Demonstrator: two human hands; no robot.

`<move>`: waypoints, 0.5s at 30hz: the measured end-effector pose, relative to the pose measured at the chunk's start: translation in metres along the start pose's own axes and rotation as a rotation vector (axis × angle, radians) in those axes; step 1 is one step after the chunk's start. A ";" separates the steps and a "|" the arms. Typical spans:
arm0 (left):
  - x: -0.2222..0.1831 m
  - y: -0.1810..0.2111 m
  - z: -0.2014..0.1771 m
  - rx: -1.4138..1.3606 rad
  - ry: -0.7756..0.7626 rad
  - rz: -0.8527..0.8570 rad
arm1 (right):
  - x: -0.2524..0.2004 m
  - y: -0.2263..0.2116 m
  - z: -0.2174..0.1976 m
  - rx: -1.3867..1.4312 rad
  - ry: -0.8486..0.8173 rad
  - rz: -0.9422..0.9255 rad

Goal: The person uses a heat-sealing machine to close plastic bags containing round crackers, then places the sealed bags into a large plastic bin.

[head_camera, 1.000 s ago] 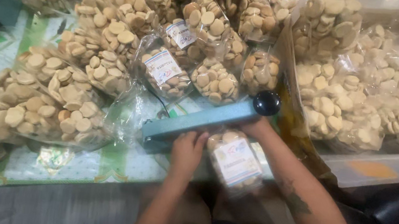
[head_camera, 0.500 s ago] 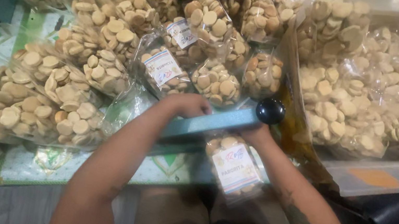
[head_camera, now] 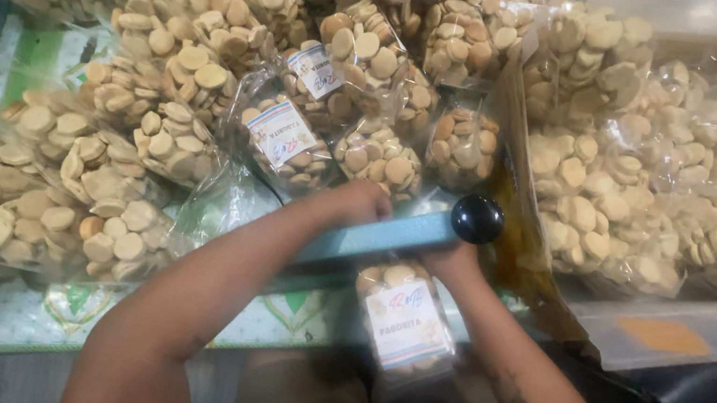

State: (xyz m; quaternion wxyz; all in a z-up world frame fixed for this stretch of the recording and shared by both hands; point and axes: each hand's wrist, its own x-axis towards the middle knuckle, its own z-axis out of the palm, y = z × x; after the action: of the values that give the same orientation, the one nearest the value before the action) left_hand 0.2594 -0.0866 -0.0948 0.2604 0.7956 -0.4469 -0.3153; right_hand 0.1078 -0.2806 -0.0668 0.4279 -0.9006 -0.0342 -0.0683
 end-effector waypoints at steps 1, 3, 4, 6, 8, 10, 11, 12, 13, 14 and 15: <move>0.000 0.000 0.001 -0.002 0.013 0.006 | -0.001 -0.003 -0.002 0.025 0.003 0.009; 0.001 -0.002 0.001 0.016 0.024 0.060 | 0.003 -0.012 -0.012 0.202 0.034 0.114; 0.002 -0.002 0.001 0.022 0.029 0.088 | 0.004 -0.018 -0.022 0.317 0.064 0.182; 0.001 -0.001 0.001 -0.030 0.023 0.046 | 0.003 -0.036 -0.046 0.781 0.277 0.312; 0.000 0.001 -0.001 -0.013 0.008 0.051 | 0.004 -0.061 -0.075 1.061 0.474 0.327; -0.001 0.007 -0.004 0.075 -0.016 0.103 | 0.011 -0.092 -0.099 0.959 0.425 0.301; -0.004 0.011 -0.005 0.050 -0.009 0.074 | 0.015 -0.108 -0.110 0.909 0.401 0.288; -0.006 0.015 -0.008 0.029 0.001 0.046 | 0.021 -0.124 -0.121 0.537 0.259 0.172; -0.008 0.021 -0.012 0.007 0.010 0.019 | 0.028 -0.140 -0.128 0.166 0.117 0.055; -0.010 0.025 -0.015 0.008 -0.003 0.002 | 0.035 -0.154 -0.131 -0.203 -0.025 -0.061; -0.013 0.030 -0.018 0.010 -0.016 -0.015 | 0.043 -0.165 -0.131 -0.343 -0.109 -0.023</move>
State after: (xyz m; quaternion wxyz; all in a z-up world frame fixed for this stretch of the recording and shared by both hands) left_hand 0.2509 -0.0871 -0.0584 0.2505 0.7975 -0.4447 -0.3215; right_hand 0.1180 -0.2774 0.1479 0.2645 -0.9623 -0.0554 -0.0291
